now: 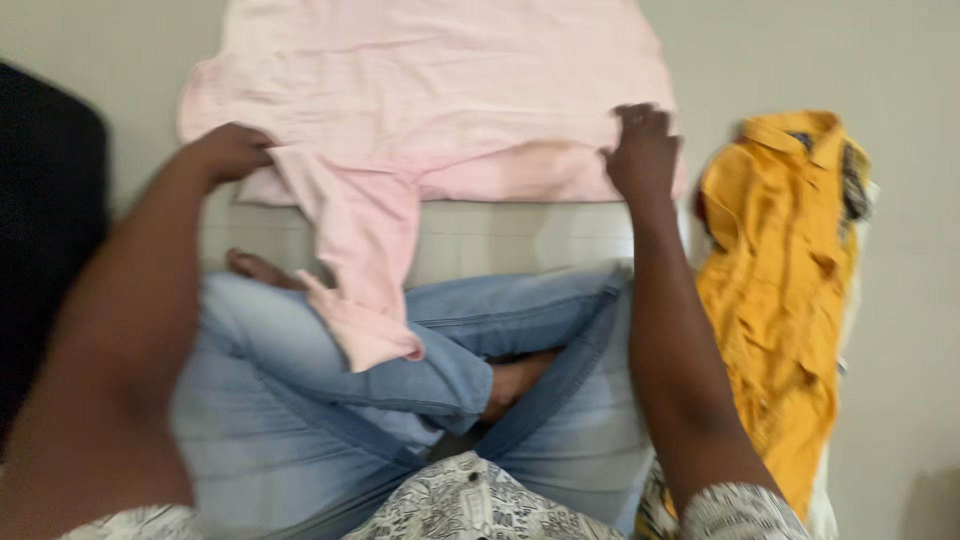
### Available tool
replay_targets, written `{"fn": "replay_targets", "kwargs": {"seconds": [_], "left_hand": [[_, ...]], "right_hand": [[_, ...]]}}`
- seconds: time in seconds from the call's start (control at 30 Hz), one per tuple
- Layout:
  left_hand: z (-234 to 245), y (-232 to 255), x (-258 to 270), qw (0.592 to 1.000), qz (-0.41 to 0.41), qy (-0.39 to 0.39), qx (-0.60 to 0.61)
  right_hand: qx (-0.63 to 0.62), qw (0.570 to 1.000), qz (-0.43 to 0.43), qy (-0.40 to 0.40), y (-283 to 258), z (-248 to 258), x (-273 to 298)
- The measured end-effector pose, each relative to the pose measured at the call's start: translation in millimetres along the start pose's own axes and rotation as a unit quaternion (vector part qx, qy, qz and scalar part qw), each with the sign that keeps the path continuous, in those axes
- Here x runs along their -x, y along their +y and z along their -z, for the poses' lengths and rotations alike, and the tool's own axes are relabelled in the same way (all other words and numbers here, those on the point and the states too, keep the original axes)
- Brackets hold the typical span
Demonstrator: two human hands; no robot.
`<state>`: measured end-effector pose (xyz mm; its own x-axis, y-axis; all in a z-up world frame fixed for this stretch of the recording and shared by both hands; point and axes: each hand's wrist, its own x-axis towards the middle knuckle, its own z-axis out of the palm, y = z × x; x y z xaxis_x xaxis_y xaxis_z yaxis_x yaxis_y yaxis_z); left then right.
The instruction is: The person folds a pink long-sleeved shirt on the floor. They smooth the fabric, fold the sleeves inward, fold the sides toward the center, and then fold the shirt in half to create a neat rectangular bundle.
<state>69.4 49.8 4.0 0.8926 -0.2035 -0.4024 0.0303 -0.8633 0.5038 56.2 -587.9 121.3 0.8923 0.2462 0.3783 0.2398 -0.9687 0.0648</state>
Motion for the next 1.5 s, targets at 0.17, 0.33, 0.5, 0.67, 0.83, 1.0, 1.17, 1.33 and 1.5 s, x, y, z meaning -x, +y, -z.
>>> {"fn": "replay_targets", "kwargs": {"seconds": [0.17,0.33,0.5,0.67,0.83,1.0,1.17,1.33,1.5], "left_hand": [[-2,42,15,0.995,0.049,0.034,0.084],[7,64,21,0.997,0.069,0.005,0.021],[-10,31,-6,0.994,0.082,0.011,0.067],[-14,9,-17,0.989,0.111,0.024,0.099],[4,16,-1,0.968,0.179,0.010,0.175],[4,7,9,0.959,0.176,-0.018,0.221],[12,22,21,0.944,0.235,-0.030,0.230],[11,26,21,0.948,0.263,-0.062,0.168],[12,6,15,0.944,0.257,-0.073,0.193]], "right_hand": [[-0.419,0.744,0.183,-0.487,-206,56,89],[-0.470,0.709,0.266,-0.452,-243,49,75],[-0.605,0.689,-0.017,-0.399,-202,-3,-17],[-0.768,0.596,-0.175,-0.156,-69,20,-53],[-0.498,0.814,-0.247,-0.169,84,-24,-22],[-0.401,0.863,-0.265,-0.158,173,-102,16],[-0.306,0.874,-0.299,-0.229,167,-120,14],[-0.237,0.858,-0.280,-0.358,180,-137,6],[-0.335,0.830,-0.291,-0.337,176,-82,7]]}}
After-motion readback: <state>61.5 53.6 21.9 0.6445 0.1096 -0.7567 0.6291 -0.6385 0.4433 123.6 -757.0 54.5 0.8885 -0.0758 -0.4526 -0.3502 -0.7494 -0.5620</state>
